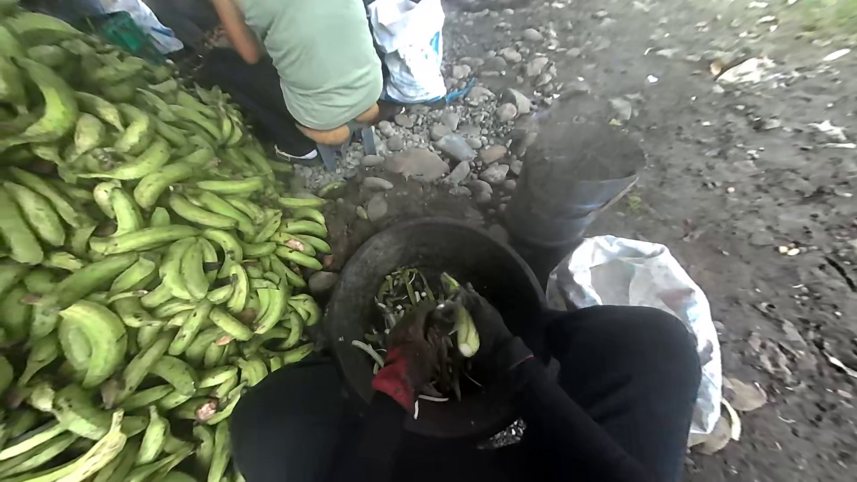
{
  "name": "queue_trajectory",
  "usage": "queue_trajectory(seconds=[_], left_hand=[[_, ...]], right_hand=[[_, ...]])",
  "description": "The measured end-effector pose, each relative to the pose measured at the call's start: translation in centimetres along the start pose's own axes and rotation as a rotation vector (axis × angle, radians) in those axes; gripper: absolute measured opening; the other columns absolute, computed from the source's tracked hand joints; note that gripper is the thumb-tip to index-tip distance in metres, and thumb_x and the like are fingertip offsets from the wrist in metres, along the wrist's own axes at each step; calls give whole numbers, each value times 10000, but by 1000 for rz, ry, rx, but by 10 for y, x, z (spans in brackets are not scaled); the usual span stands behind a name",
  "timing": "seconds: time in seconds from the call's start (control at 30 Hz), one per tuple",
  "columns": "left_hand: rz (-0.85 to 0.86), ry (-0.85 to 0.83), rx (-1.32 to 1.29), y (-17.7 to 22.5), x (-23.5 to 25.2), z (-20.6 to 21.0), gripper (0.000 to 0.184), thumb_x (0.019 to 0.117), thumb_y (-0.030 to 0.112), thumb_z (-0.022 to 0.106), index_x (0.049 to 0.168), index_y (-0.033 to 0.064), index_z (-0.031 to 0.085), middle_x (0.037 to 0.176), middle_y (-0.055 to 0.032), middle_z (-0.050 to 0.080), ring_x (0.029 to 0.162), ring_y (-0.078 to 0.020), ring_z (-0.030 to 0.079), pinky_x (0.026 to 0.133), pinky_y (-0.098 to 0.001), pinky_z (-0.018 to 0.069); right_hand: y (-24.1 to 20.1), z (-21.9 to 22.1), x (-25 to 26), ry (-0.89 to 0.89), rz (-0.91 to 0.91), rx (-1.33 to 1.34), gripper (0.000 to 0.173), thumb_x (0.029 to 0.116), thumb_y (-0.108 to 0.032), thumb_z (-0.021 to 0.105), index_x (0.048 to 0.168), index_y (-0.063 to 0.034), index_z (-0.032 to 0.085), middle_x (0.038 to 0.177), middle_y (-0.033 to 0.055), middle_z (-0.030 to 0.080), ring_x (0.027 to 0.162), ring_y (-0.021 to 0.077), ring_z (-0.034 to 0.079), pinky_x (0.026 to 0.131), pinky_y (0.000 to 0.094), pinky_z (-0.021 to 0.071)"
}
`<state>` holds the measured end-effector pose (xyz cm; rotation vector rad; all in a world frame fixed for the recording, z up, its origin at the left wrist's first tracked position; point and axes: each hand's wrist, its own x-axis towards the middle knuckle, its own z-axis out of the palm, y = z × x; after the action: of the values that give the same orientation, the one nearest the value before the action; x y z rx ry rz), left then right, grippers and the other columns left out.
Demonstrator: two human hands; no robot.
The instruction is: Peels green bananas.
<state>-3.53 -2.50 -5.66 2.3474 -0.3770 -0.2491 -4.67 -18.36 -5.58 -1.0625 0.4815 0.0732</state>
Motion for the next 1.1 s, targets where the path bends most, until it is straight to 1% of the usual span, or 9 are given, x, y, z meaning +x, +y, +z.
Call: queue_trajectory(seconds=[0.17,0.37,0.47,0.5,0.57,0.63,0.77,0.9,1.1], left_hand=[[-227,225,57,-17,28,-11,508,1016,407,574,1456,154,554,1295,-134,678,1190,-294,656,1040,-530,506],[-25,89,-251,8,-4,-7,401,1050,363,559,1367,128,632,1243,-71,701,1113,-130,680,1004,-361,553],[43,-5,-359,25,-29,-4,372,1050,300,572,1341,80,643,1225,-87,708,1092,-112,687,985,-319,558],[31,-8,-351,27,-32,-2,370,1048,302,573,1337,83,646,1211,-86,709,1077,-109,688,973,-315,560],[6,13,-267,24,-28,1,381,1052,297,562,1363,88,631,1229,-97,702,1099,-134,684,993,-339,552],[-32,47,-121,11,-9,2,399,1046,255,541,1413,105,592,1291,-111,678,1173,-192,662,1051,-402,521],[-173,216,-30,-11,27,-7,430,1039,329,554,1412,119,594,1269,-141,687,1168,-265,666,1042,-484,513],[-102,190,-126,-3,18,-4,437,1039,375,565,1387,117,617,1262,-111,692,1149,-191,673,1034,-411,532],[74,71,-163,25,-25,8,440,1024,348,603,1396,113,616,1266,-91,694,1163,-170,667,1043,-389,535]], right_hand=[[26,5,-15,-46,101,-293,533,1115,-453,278,1368,-87,572,1054,97,687,876,165,673,779,372,587],[2,-9,17,135,-68,-72,444,1096,-374,431,1420,-85,522,1050,102,685,825,155,677,707,344,598],[-17,-17,33,295,-212,-221,490,1116,-346,359,1487,-47,471,1342,150,612,1153,150,623,998,348,519],[-20,-16,35,313,-234,-225,487,1118,-332,352,1490,-38,460,1348,156,604,1161,151,618,1005,343,514],[-19,-9,32,242,-208,-124,450,1121,-316,345,1453,-49,490,1222,120,648,1033,123,646,900,310,554],[-10,4,17,52,-86,29,394,1128,-320,298,1261,-59,562,922,61,683,764,109,666,667,292,588],[13,-2,-3,-264,157,-244,418,1110,-354,361,1336,-70,567,1017,58,679,851,120,658,762,318,579],[10,-5,6,-43,54,-122,431,1120,-346,323,1321,-48,560,971,76,688,796,129,670,706,325,593],[-37,2,33,513,-197,-186,491,1122,-350,345,1483,-26,424,1239,182,621,1047,182,635,921,374,538]])
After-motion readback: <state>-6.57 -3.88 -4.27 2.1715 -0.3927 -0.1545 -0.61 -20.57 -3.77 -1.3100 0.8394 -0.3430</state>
